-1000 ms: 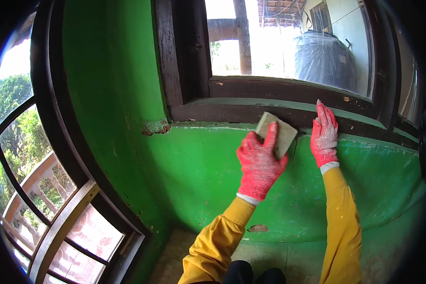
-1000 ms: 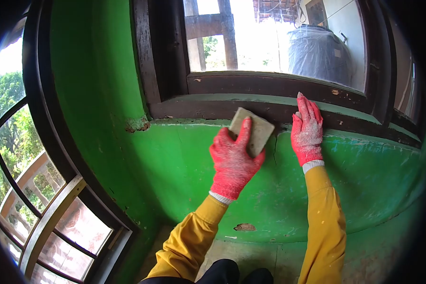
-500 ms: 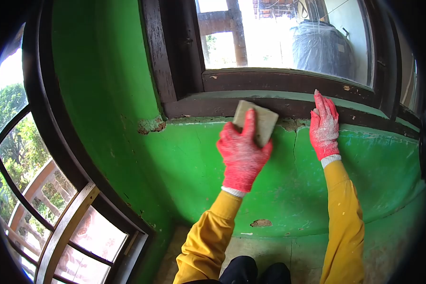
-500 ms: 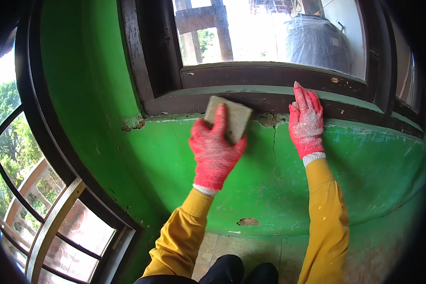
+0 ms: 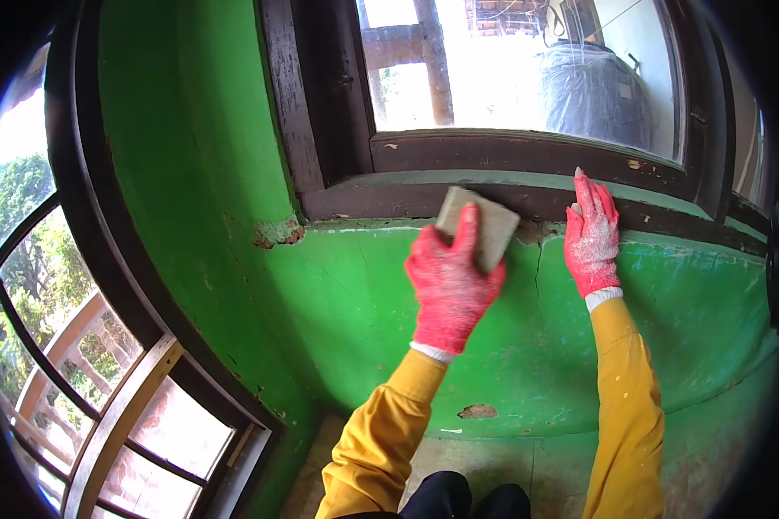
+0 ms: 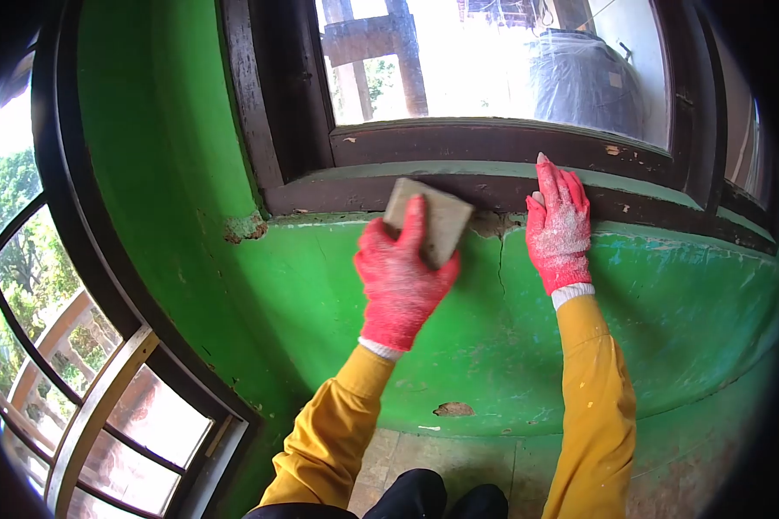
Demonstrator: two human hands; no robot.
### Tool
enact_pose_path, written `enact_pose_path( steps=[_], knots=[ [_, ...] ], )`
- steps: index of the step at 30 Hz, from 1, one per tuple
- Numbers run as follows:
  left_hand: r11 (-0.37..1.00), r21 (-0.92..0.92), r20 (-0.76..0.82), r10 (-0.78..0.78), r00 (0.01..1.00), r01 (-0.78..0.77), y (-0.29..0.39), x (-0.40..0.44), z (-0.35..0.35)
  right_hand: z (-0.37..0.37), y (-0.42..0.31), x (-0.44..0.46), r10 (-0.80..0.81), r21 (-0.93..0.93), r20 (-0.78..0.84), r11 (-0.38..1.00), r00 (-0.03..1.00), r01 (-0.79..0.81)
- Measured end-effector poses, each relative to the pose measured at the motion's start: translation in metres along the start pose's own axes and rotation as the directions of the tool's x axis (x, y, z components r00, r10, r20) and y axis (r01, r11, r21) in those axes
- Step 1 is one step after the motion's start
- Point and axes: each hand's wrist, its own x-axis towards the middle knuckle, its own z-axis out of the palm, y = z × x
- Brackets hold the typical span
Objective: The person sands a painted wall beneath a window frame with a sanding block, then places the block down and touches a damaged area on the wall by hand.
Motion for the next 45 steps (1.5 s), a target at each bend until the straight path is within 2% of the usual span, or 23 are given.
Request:
enact_pose_path(
  steps=[2, 3, 6, 8, 10, 12, 14, 16, 18, 20, 22, 23, 25, 27, 30, 32, 34, 36, 39, 40, 42, 43, 45],
  knots=[
    [0.989, 0.091, -0.132, -0.106, 0.986, 0.119, -0.036, 0.001, -0.007, 0.001, 0.001, 0.0, 0.002, -0.013, -0.018, 1.0, 1.0, -0.002],
    [0.984, 0.076, -0.137, -0.147, 0.98, 0.159, -0.043, 0.003, -0.009, 0.002, 0.001, 0.001, -0.001, -0.003, -0.025, 1.0, 1.0, 0.001],
    [0.978, 0.122, -0.179, -0.144, 0.973, 0.167, -0.023, 0.002, -0.002, 0.003, -0.002, 0.001, 0.021, -0.021, -0.026, 1.0, 0.999, -0.021],
    [0.992, 0.041, -0.064, -0.114, 0.991, 0.117, 0.005, 0.005, 0.002, 0.003, 0.001, 0.001, -0.005, -0.024, -0.017, 1.0, 1.0, 0.005],
    [1.0, 0.007, -0.004, -0.021, 1.0, 0.021, 0.022, 0.004, 0.01, 0.002, 0.004, 0.001, -0.009, -0.027, 0.002, 1.0, 1.0, 0.009],
    [1.0, -0.005, -0.015, 0.014, 1.0, -0.014, 0.006, 0.005, 0.002, 0.0, 0.004, -0.002, -0.016, -0.035, 0.028, 0.999, 0.999, 0.017],
    [0.991, 0.06, -0.041, -0.115, 0.993, 0.117, -0.025, 0.007, -0.013, 0.0, 0.004, -0.001, -0.006, -0.036, 0.029, 0.999, 1.0, 0.007],
    [0.964, 0.08, -0.155, -0.24, 0.958, 0.255, -0.061, 0.006, -0.021, 0.003, 0.002, 0.0, 0.004, -0.039, 0.007, 0.999, 1.0, -0.003],
    [0.963, 0.107, -0.164, -0.229, 0.96, 0.248, -0.051, 0.008, -0.023, 0.003, -0.001, 0.001, 0.02, -0.045, -0.01, 0.999, 1.0, -0.02],
    [0.988, 0.109, -0.141, -0.094, 0.986, 0.11, -0.016, 0.005, -0.012, 0.002, -0.004, 0.002, 0.008, -0.066, -0.003, 0.998, 1.0, -0.008],
    [0.996, -0.084, 0.045, 0.01, 0.999, -0.007, 0.028, 0.003, 0.006, 0.002, -0.002, 0.0, -0.008, -0.062, -0.004, 0.998, 1.0, 0.007],
    [0.996, -0.087, 0.044, 0.006, 0.999, -0.002, 0.033, 0.001, 0.013, 0.001, -0.002, -0.001, -0.006, -0.05, 0.009, 0.999, 1.0, 0.006],
    [0.98, -0.037, -0.146, 0.189, 0.971, -0.196, 0.035, -0.003, 0.023, 0.0, 0.004, -0.001, -0.02, -0.037, 0.014, 0.999, 1.0, 0.02],
    [0.994, -0.003, 0.002, 0.11, 0.994, -0.11, 0.011, -0.001, 0.005, -0.001, 0.003, -0.001, -0.022, -0.035, 0.016, 0.999, 1.0, 0.022],
    [0.973, 0.056, -0.076, -0.219, 0.973, 0.223, -0.044, 0.009, -0.019, 0.002, 0.001, 0.0, -0.011, -0.027, 0.001, 1.0, 1.0, 0.011],
    [0.963, 0.085, -0.127, -0.242, 0.962, 0.254, -0.047, 0.012, -0.02, 0.001, 0.001, 0.001, 0.004, -0.021, -0.004, 1.0, 1.0, -0.004],
    [0.97, 0.128, -0.155, -0.186, 0.97, 0.207, -0.029, 0.01, -0.012, 0.002, -0.002, 0.001, -0.01, -0.062, -0.011, 0.998, 1.0, 0.01],
    [0.988, 0.073, -0.045, -0.133, 0.99, 0.136, -0.003, 0.01, -0.004, 0.001, -0.002, 0.001, -0.003, -0.064, -0.012, 0.998, 1.0, 0.003],
    [0.997, 0.075, -0.054, -0.024, 0.998, 0.028, 0.001, 0.007, 0.003, -0.002, 0.001, -0.001, -0.024, -0.05, 0.018, 0.998, 1.0, 0.025],
    [0.997, 0.075, -0.058, -0.026, 0.998, 0.03, -0.009, 0.007, -0.002, -0.003, 0.001, -0.001, -0.019, -0.047, 0.025, 0.999, 1.0, 0.021],
    [0.978, 0.134, -0.088, -0.146, 0.985, 0.157, -0.037, 0.008, -0.013, -0.001, 0.001, 0.0, -0.014, -0.04, 0.021, 0.999, 1.0, 0.015],
    [0.967, 0.105, -0.112, -0.22, 0.969, 0.231, -0.048, 0.01, -0.016, 0.001, 0.0, 0.0, -0.004, -0.051, 0.006, 0.999, 1.0, 0.004],
    [0.971, 0.144, -0.152, -0.167, 0.974, 0.189, -0.041, 0.011, -0.018, 0.001, -0.001, 0.001, 0.011, -0.063, -0.01, 0.998, 1.0, -0.012]
  ],
)
